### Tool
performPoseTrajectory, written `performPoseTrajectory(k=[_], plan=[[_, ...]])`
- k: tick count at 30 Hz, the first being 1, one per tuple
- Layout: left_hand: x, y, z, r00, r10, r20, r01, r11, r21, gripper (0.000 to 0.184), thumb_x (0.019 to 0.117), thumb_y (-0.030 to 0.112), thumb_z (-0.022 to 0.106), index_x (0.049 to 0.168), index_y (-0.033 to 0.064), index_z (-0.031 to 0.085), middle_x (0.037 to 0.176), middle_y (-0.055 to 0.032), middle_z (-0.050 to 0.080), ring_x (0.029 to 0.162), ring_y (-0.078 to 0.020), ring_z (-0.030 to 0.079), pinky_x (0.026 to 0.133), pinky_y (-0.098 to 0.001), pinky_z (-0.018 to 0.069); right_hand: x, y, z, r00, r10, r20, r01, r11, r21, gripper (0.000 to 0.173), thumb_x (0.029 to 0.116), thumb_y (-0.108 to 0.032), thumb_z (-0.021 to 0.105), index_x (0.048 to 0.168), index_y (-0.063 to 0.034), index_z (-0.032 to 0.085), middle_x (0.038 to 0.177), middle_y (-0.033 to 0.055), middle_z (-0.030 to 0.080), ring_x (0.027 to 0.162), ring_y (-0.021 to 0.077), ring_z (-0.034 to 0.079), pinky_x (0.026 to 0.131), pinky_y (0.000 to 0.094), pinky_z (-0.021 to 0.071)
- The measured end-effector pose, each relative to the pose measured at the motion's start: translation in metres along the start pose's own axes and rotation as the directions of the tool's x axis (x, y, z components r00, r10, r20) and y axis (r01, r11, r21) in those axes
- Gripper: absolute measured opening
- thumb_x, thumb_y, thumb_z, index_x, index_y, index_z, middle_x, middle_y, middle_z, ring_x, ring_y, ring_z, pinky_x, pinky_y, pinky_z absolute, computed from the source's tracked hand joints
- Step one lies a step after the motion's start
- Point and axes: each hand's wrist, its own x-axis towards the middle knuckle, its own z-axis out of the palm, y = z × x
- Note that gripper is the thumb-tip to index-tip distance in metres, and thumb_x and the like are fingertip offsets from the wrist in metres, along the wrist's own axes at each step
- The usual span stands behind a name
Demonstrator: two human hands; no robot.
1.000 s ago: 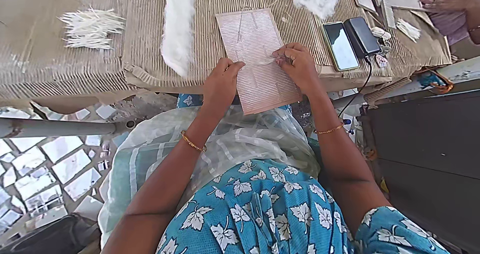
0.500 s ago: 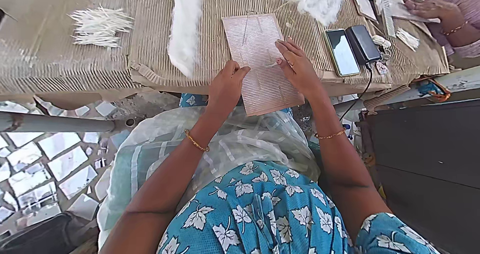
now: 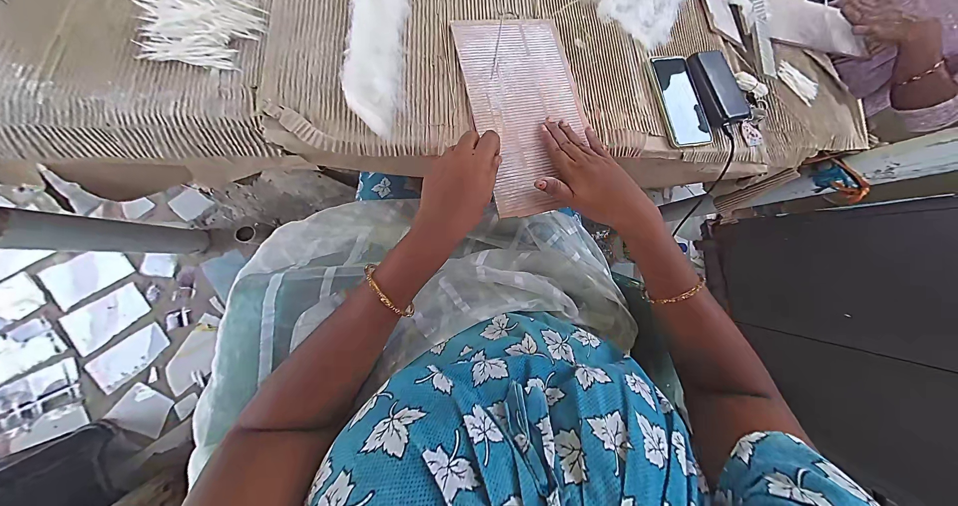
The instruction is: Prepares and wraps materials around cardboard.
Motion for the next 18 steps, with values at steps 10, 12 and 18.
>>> performPoseTrajectory(k=[10,12,18], plan=[[-0.010,-0.011,-0.017,0.990,0.049,-0.131,-0.057,0.997,-0.058,0.019,0.1075,0.010,0.050,0.114,-0.0021,0.064,0.100,-0.0229,0.066,0.092,-0.0403,0.069,0.077,-0.0538,0.0561,-0.017,0.003,-0.040,0.991,-0.032,-0.132,0.048,0.992,0.119,0.078,0.1067,-0.059,0.018,0.161,-0.0053,0.031,0.168,0.0102,0.029,0.158,0.0270,0.021,0.126,0.0603,0.0052],[-0.001,-0.021,-0.022,0.983,0.037,-0.177,-0.039,0.999,-0.011,0.021,0.1075,0.009,0.050,0.115,-0.0039,0.064,0.104,-0.0256,0.067,0.098,-0.0431,0.069,0.084,-0.0554,0.0553,0.010,0.005,-0.050,0.984,-0.049,-0.173,0.076,0.985,0.155,0.076,0.1078,-0.057,0.019,0.162,-0.0044,0.029,0.169,0.0107,0.027,0.158,0.0263,0.018,0.126,0.0584,0.0038],[0.012,-0.043,-0.015,0.982,0.011,-0.190,0.002,0.998,0.066,0.021,0.1083,0.010,0.049,0.114,-0.0033,0.065,0.110,-0.0263,0.066,0.105,-0.0462,0.067,0.087,-0.0573,0.0546,0.105,0.004,-0.033,0.999,0.004,0.041,-0.006,0.998,0.068,0.084,0.1064,-0.062,0.021,0.163,0.0001,0.016,0.171,0.0165,0.015,0.159,0.0311,0.010,0.125,0.0618,-0.0020]])
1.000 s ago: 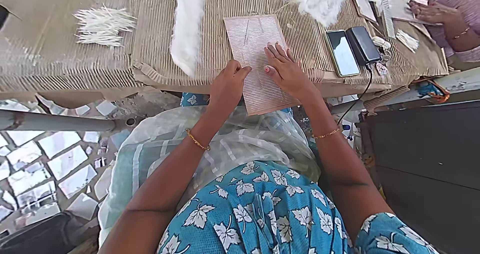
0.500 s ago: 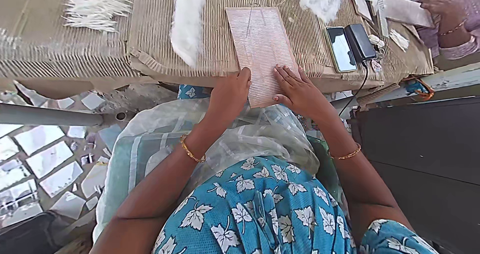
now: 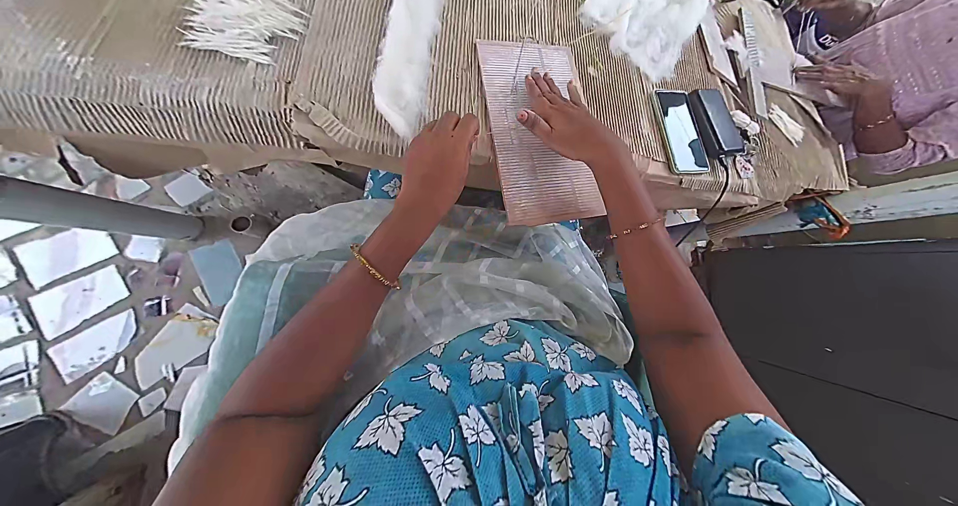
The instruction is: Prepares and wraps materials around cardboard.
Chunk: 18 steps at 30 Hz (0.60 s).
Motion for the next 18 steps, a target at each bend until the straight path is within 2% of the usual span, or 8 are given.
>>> performPoseTrajectory(k=[3,5,8,12,15,18], plan=[[-0.008,0.000,0.001,0.999,-0.034,0.001,0.034,0.999,-0.023,0.021,0.1077,0.011,0.051,0.113,-0.0017,0.066,0.108,-0.0249,0.065,0.100,-0.0448,0.068,0.081,-0.0563,0.0556,0.002,-0.003,0.016,0.999,0.043,-0.007,-0.044,0.997,-0.057,0.093,0.1030,-0.068,0.025,0.163,0.0015,0.011,0.172,0.0187,0.008,0.160,0.0318,0.007,0.125,0.0608,0.0004],[-0.014,0.002,-0.001,0.998,-0.053,0.020,0.054,0.996,-0.064,0.021,0.1073,0.013,0.052,0.112,-0.0023,0.066,0.107,-0.0242,0.064,0.097,-0.0430,0.068,0.079,-0.0552,0.0557,-0.010,-0.005,0.020,0.999,0.045,-0.004,-0.045,0.997,-0.061,0.094,0.1025,-0.069,0.024,0.164,0.0010,0.010,0.172,0.0185,0.006,0.160,0.0314,0.005,0.125,0.0606,-0.0005],[-0.023,0.009,-0.007,0.988,-0.067,0.138,0.083,0.990,-0.115,0.023,0.1084,0.016,0.051,0.112,-0.0021,0.066,0.106,-0.0229,0.064,0.094,-0.0409,0.068,0.078,-0.0553,0.0553,-0.037,-0.008,0.024,0.999,0.047,0.014,-0.046,0.997,-0.066,0.094,0.1024,-0.069,0.023,0.164,0.0002,0.009,0.172,0.0178,0.004,0.160,0.0314,0.003,0.125,0.0609,-0.0014],[-0.033,0.021,-0.015,0.932,-0.089,0.352,0.132,0.986,-0.102,0.029,0.1111,0.020,0.046,0.115,-0.0008,0.066,0.110,-0.0223,0.067,0.103,-0.0406,0.067,0.086,-0.0592,0.0529,-0.074,-0.014,0.030,0.999,0.029,0.023,-0.027,0.995,-0.101,0.096,0.1011,-0.071,0.023,0.163,0.0018,0.012,0.171,0.0193,0.009,0.160,0.0320,0.007,0.124,0.0646,-0.0020],[-0.039,0.026,-0.019,0.892,-0.092,0.442,0.145,0.986,-0.087,0.029,0.1123,0.022,0.044,0.113,0.0020,0.064,0.104,-0.0201,0.068,0.099,-0.0389,0.068,0.081,-0.0592,0.0528,-0.104,-0.017,0.032,0.999,0.033,0.040,-0.028,0.991,-0.130,0.097,0.0998,-0.074,0.019,0.164,-0.0005,0.014,0.171,0.0171,0.015,0.159,0.0307,0.010,0.123,0.0653,-0.0026],[-0.044,0.024,-0.019,0.903,-0.073,0.424,0.138,0.983,-0.125,0.028,0.1123,0.023,0.044,0.110,0.0039,0.064,0.094,-0.0174,0.066,0.088,-0.0364,0.067,0.075,-0.0564,0.0521,-0.123,-0.013,0.023,0.997,0.026,0.073,-0.020,0.997,-0.078,0.090,0.1018,-0.070,0.013,0.164,-0.0053,0.019,0.171,0.0124,0.018,0.159,0.0311,0.012,0.121,0.0688,-0.0052]])
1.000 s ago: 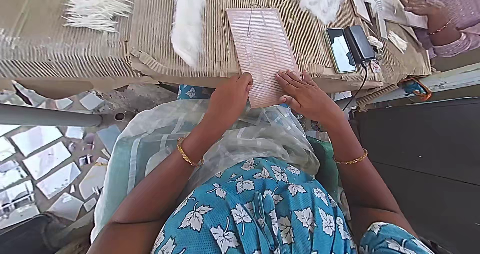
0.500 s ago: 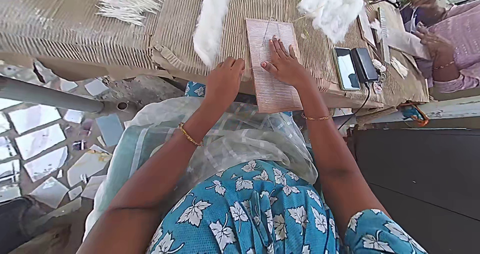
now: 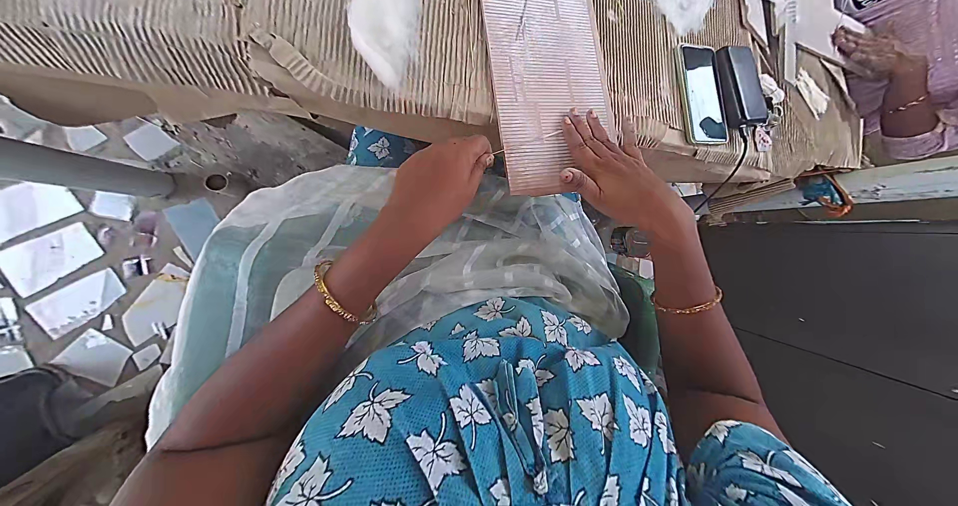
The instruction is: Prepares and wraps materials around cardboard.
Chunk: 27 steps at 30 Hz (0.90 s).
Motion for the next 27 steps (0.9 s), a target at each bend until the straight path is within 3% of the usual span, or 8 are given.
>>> performPoseTrajectory(k=[4,7,11,14,23,27], plan=[[0.007,-0.001,-0.007,0.989,-0.014,-0.149,0.024,0.998,0.066,0.030,0.1120,0.020,0.043,0.115,0.0005,0.065,0.105,-0.0240,0.069,0.098,-0.0456,0.069,0.077,-0.0638,0.0526,0.007,0.014,-0.033,0.993,0.031,-0.111,-0.020,0.995,0.093,0.084,0.1043,-0.064,0.011,0.165,-0.0061,0.016,0.172,0.0111,0.015,0.160,0.0288,0.006,0.122,0.0671,-0.0064],[0.021,-0.003,-0.013,0.973,-0.019,-0.230,0.055,0.987,0.149,0.031,0.1120,0.020,0.042,0.116,-0.0013,0.064,0.109,-0.0259,0.068,0.101,-0.0475,0.069,0.078,-0.0632,0.0529,0.040,0.017,-0.053,0.989,0.011,-0.147,0.011,0.989,0.150,0.081,0.1059,-0.061,0.013,0.164,-0.0046,0.017,0.172,0.0117,0.014,0.160,0.0270,0.006,0.126,0.0587,-0.0026],[0.035,0.001,-0.017,0.972,-0.039,-0.231,0.089,0.974,0.208,0.032,0.1125,0.020,0.041,0.116,-0.0023,0.064,0.107,-0.0272,0.067,0.100,-0.0476,0.069,0.078,-0.0620,0.0531,0.093,0.007,-0.041,0.996,-0.077,-0.037,0.082,0.988,0.133,0.080,0.1072,-0.058,0.015,0.163,-0.0013,0.017,0.172,0.0146,0.014,0.160,0.0277,0.007,0.126,0.0602,-0.0043],[0.035,0.002,-0.018,0.977,-0.063,-0.202,0.106,0.972,0.210,0.032,0.1128,0.021,0.040,0.117,-0.0010,0.063,0.109,-0.0263,0.067,0.101,-0.0475,0.068,0.077,-0.0619,0.0529,0.104,0.000,-0.020,0.993,-0.114,-0.018,0.115,0.990,0.087,0.082,0.1068,-0.059,0.017,0.163,0.0006,0.017,0.172,0.0160,0.012,0.160,0.0294,0.008,0.126,0.0595,-0.0024],[0.019,-0.001,-0.006,0.988,0.012,-0.154,0.014,0.986,0.167,0.029,0.1121,0.020,0.043,0.121,0.0026,0.065,0.106,-0.0242,0.067,0.098,-0.0462,0.069,0.074,-0.0620,0.0525,0.028,-0.003,-0.009,0.994,-0.098,0.044,0.099,0.995,-0.013,0.085,0.1050,-0.064,0.018,0.163,-0.0017,0.020,0.171,0.0148,0.018,0.159,0.0273,0.015,0.127,0.0573,0.0028],[0.015,-0.002,-0.003,0.976,0.061,-0.208,-0.024,0.984,0.177,0.027,0.1109,0.016,0.045,0.117,0.0007,0.066,0.102,-0.0246,0.067,0.095,-0.0463,0.069,0.073,-0.0607,0.0530,0.019,-0.002,-0.021,0.995,-0.102,0.009,0.102,0.995,0.018,0.086,0.1047,-0.064,0.015,0.163,-0.0009,0.020,0.171,0.0154,0.017,0.159,0.0280,0.013,0.126,0.0587,0.0018]])
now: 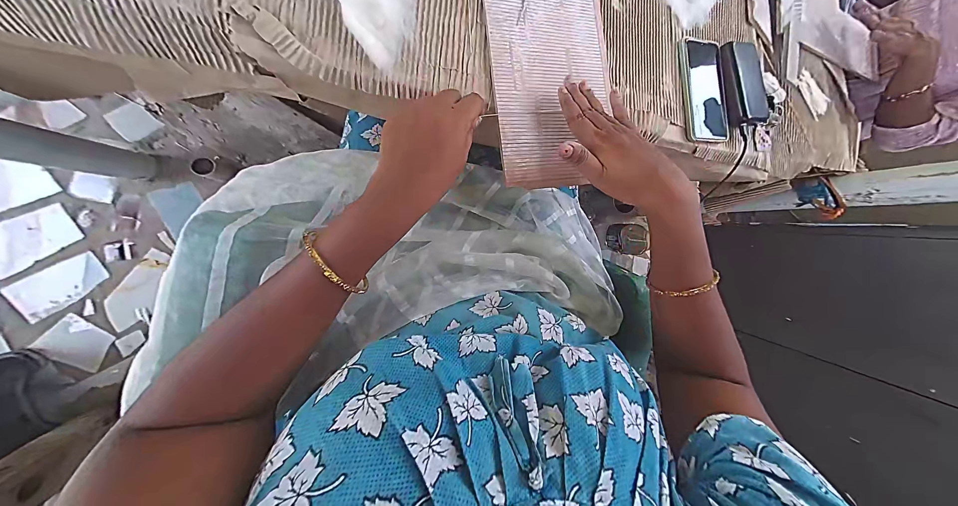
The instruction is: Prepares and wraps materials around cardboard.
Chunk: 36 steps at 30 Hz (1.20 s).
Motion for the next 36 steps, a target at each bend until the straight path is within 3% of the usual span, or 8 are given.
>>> performPoseTrajectory(k=[4,8,14,17,20,24,29,36], plan=[[0.012,-0.001,-0.001,0.998,0.009,-0.058,-0.006,0.999,0.036,0.028,0.1109,0.016,0.044,0.113,-0.0013,0.066,0.104,-0.0257,0.067,0.098,-0.0464,0.069,0.076,-0.0597,0.0530,0.042,-0.005,-0.004,0.997,-0.025,-0.066,0.025,1.000,0.002,0.086,0.1052,-0.064,0.020,0.163,-0.0004,0.017,0.171,0.0159,0.014,0.160,0.0268,0.009,0.127,0.0575,-0.0026],[0.016,0.004,-0.005,0.999,-0.042,-0.002,0.042,0.997,0.058,0.028,0.1108,0.016,0.044,0.115,-0.0005,0.066,0.106,-0.0245,0.067,0.099,-0.0456,0.069,0.076,-0.0597,0.0528,0.071,-0.007,0.013,0.997,0.047,-0.056,-0.048,0.999,-0.019,0.096,0.1013,-0.071,0.025,0.163,0.0017,0.015,0.172,0.0173,0.011,0.160,0.0295,0.009,0.127,0.0572,-0.0002],[-0.002,0.003,0.003,0.984,-0.051,0.168,0.065,0.995,-0.077,0.032,0.1126,0.025,0.042,0.108,0.0010,0.063,0.097,-0.0224,0.067,0.093,-0.0434,0.068,0.072,-0.0615,0.0515,0.033,-0.015,0.031,0.995,0.013,-0.096,-0.016,0.999,-0.030,0.099,0.0995,-0.073,0.025,0.163,0.0013,0.014,0.171,0.0194,0.011,0.159,0.0319,0.011,0.126,0.0588,0.0020],[-0.005,0.001,0.003,0.973,-0.033,0.229,0.072,0.983,-0.167,0.033,0.1126,0.027,0.043,0.107,0.0025,0.064,0.092,-0.0196,0.067,0.088,-0.0404,0.067,0.072,-0.0608,0.0508,0.004,-0.016,0.031,0.999,-0.009,-0.046,0.012,0.998,0.055,0.099,0.0995,-0.074,0.020,0.163,0.0010,0.014,0.171,0.0186,0.013,0.159,0.0311,0.010,0.125,0.0618,0.0002],[-0.004,0.001,-0.002,0.987,-0.059,0.151,0.078,0.989,-0.124,0.033,0.1126,0.026,0.043,0.109,0.0018,0.065,0.094,-0.0223,0.067,0.090,-0.0440,0.068,0.071,-0.0632,0.0508,-0.003,-0.004,0.014,0.998,-0.011,-0.061,0.021,0.985,0.174,0.095,0.1015,-0.070,0.015,0.163,0.0018,0.012,0.171,0.0194,0.011,0.160,0.0302,0.007,0.125,0.0623,-0.0032],[0.012,0.003,-0.009,0.995,-0.096,0.009,0.096,0.995,0.022,0.034,0.1123,0.023,0.041,0.111,-0.0007,0.064,0.100,-0.0265,0.068,0.096,-0.0485,0.069,0.071,-0.0646,0.0510,0.034,0.011,-0.018,0.993,0.055,-0.104,-0.032,0.976,0.214,0.086,0.1047,-0.063,0.015,0.164,-0.0008,0.010,0.172,0.0159,0.007,0.160,0.0270,0.003,0.126,0.0597,-0.0042],[0.021,0.006,-0.009,0.991,-0.130,0.023,0.128,0.988,0.084,0.034,0.1125,0.023,0.040,0.112,-0.0009,0.064,0.100,-0.0270,0.068,0.095,-0.0494,0.069,0.070,-0.0643,0.0510,0.083,0.024,-0.003,0.994,0.107,-0.018,-0.105,0.992,0.069,0.089,0.1040,-0.067,0.017,0.164,-0.0010,0.010,0.172,0.0157,0.007,0.160,0.0279,0.003,0.124,0.0629,-0.0067],[0.006,0.006,0.001,0.984,-0.103,0.143,0.104,0.995,-0.002,0.036,0.1136,0.026,0.038,0.112,-0.0010,0.062,0.096,-0.0262,0.067,0.093,-0.0488,0.068,0.071,-0.0634,0.0516,0.029,0.013,0.009,0.993,0.122,-0.004,-0.122,0.990,-0.070,0.090,0.1025,-0.069,0.017,0.165,-0.0047,0.016,0.172,0.0127,0.014,0.160,0.0296,0.008,0.122,0.0669,-0.0049]])
